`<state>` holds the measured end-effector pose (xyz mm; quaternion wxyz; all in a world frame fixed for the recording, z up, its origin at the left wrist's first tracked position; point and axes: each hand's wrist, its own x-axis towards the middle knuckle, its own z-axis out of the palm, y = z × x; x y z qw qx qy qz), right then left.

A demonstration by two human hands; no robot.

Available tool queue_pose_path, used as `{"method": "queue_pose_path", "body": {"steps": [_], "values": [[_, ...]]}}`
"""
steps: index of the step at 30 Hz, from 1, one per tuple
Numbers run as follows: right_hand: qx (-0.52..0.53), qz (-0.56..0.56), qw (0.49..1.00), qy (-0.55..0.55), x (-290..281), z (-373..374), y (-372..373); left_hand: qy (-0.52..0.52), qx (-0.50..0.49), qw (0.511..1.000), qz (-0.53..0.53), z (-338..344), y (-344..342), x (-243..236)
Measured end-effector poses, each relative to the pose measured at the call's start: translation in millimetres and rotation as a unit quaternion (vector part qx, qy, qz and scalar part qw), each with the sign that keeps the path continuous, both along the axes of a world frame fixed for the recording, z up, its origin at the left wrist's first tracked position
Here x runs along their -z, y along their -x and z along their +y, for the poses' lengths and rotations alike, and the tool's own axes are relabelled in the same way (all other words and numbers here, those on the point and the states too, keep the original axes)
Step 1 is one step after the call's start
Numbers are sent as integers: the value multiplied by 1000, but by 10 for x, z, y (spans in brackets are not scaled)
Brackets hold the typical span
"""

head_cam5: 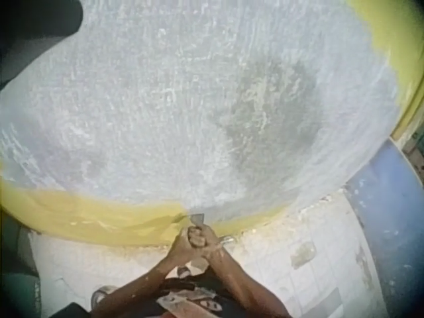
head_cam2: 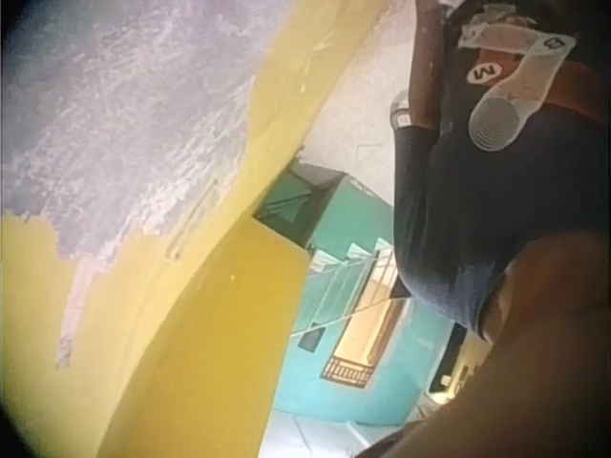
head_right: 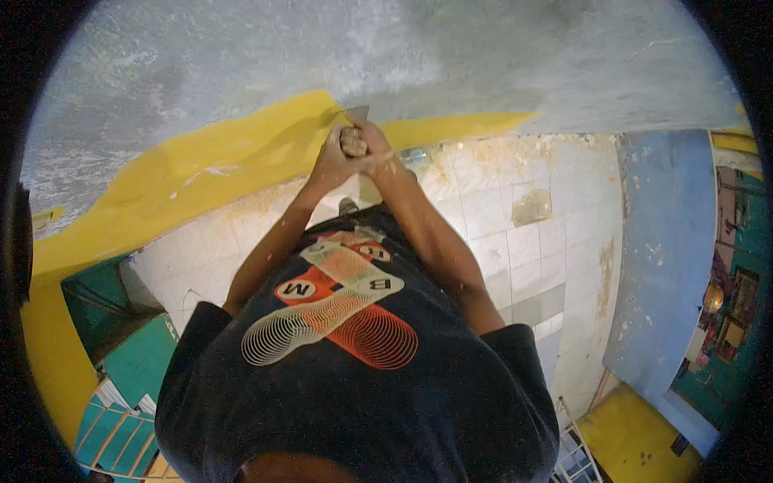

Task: Scraping old paint and plaster off a wall using a metal putty knife.

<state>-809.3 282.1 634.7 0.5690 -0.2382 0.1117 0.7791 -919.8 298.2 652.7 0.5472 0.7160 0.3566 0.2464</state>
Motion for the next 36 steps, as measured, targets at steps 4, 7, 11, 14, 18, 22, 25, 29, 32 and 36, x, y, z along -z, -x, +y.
{"method": "queue_pose_path", "body": {"steps": [4, 7, 11, 14, 18, 22, 25, 29, 32, 36], "values": [[9, -58, 998, -25, 142, -29, 72, 5, 32, 999, -15, 48, 85, 136], [21, 7, 1000, 11, 217, -27, 117, 22, 36, 998, 36, 31, 110, 150], [7, -11, 998, -55, 361, -37, 51, 19, 30, 998, -46, 10, 98, 279], [-27, 0, 998, -61, 558, 52, 52, 12, 32, 999, -12, 110, 74, 561], [76, -68, 989, 111, 1095, 151, 37, 50, 89, 990, 100, 363, 45, 1116], [37, -394, 904, 163, 1989, -312, -237, 26, 110, 981, 159, 382, 558, 1769], [65, -605, 757, 239, 2555, -816, -647, 190, 5, 978, 84, 335, 1315, 2406], [139, -552, 768, 294, 2489, -1548, -920, -226, 111, 879, 406, -88, 2845, 3045], [43, -545, 808, 219, 2033, -1640, -905, 399, -286, 822, 288, -679, 3542, 3134], [23, -551, 815, 179, 1493, -1205, -675, 460, -276, 782, 316, -1166, 3864, 2893]]}}
